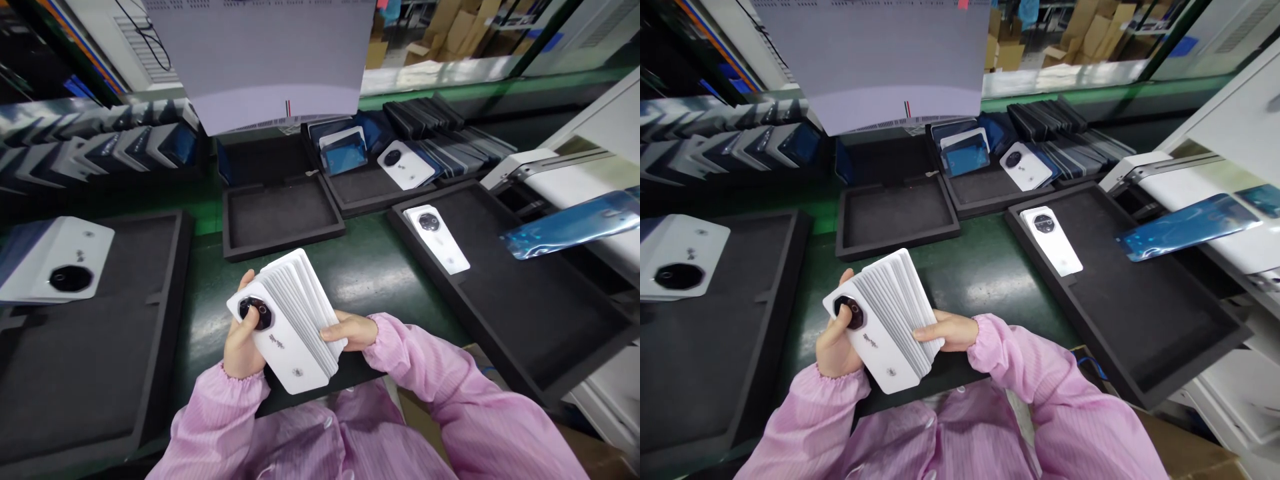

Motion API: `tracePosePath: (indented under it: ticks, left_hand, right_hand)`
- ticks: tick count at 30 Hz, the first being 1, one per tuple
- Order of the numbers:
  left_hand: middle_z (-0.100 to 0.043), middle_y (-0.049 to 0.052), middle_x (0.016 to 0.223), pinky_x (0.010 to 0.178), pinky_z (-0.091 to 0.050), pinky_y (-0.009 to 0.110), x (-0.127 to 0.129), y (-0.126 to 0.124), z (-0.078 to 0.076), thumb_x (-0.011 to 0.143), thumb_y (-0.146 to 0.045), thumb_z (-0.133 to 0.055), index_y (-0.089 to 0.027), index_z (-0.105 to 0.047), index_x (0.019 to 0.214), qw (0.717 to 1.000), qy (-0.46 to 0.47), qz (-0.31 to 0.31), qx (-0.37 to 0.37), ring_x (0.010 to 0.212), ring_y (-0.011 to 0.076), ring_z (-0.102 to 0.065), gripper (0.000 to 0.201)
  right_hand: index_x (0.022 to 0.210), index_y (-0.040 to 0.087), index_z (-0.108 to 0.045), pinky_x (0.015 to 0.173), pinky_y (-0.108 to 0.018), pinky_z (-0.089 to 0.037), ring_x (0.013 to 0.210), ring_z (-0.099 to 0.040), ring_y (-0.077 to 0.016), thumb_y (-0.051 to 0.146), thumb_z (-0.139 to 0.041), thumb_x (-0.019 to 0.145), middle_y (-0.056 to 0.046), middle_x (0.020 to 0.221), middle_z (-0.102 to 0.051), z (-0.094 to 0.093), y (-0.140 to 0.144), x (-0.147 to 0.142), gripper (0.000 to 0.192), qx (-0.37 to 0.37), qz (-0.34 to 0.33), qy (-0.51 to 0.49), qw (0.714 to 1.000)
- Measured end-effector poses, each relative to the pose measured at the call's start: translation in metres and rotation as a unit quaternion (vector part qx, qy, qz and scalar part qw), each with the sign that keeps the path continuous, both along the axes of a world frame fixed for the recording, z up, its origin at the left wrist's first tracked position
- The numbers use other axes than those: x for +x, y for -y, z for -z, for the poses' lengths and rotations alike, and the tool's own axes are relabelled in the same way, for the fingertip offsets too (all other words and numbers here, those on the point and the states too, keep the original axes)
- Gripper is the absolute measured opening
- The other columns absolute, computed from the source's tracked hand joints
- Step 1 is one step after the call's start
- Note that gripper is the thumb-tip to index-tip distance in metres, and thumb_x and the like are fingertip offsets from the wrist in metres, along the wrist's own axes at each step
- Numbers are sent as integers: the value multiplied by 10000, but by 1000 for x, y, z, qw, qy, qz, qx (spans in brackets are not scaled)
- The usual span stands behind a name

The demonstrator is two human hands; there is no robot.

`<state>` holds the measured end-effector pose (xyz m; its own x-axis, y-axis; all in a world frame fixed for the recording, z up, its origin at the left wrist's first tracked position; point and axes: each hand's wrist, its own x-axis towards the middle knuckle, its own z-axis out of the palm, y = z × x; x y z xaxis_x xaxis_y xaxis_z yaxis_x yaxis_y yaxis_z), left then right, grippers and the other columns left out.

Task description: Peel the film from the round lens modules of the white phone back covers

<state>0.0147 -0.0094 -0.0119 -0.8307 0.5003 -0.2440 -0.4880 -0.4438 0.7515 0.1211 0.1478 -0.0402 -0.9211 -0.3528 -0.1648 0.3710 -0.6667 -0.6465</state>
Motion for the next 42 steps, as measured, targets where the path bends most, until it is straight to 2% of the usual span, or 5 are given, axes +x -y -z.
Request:
tracePosePath:
  ticks: [10,28,34,38,42]
  left_hand:
    - [-641,79,1232,1033,-420,413,4,-4,2,759,-366,-701,-273,-597,1243,1000,-8,4,-3,1181,279,-562,503]
    - [-733,62,1008,978,-477,434,4,-9,6,691,-398,-764,-244,-712,1004,997,21,-72,-6,997,275,-665,353]
    - [-726,58,1038,1002,-457,444,5,-6,10,708,-414,-750,-249,-712,1000,997,35,-71,5,1047,281,-647,337]
    - [-728,65,1020,1003,-454,461,6,-5,12,719,-439,-736,-244,-719,976,998,30,-63,3,1072,295,-634,323]
    - [-735,62,988,986,-468,461,6,-6,11,697,-415,-759,-245,-716,993,997,35,-70,5,1024,289,-654,345]
  right_hand:
    - [1144,121,-642,943,-340,-481,1037,-638,-215,375,-746,770,-119,1136,-665,-2,-6,3,464,112,23,-77,990]
    - [1229,125,-561,946,-383,-487,1056,-611,-224,495,-654,820,-115,1139,-643,-10,-8,2,559,302,100,-159,935]
    - [1242,132,-558,980,-394,-465,1072,-605,-219,438,-682,815,-124,1165,-632,-12,-10,1,539,265,92,-158,947]
    - [1215,112,-582,972,-406,-473,1048,-622,-232,497,-718,765,-149,1153,-633,-7,-4,1,608,154,31,-106,982]
    - [1211,114,-586,988,-412,-460,1067,-615,-239,494,-737,748,-153,1163,-628,-2,-1,0,617,137,68,-94,984]
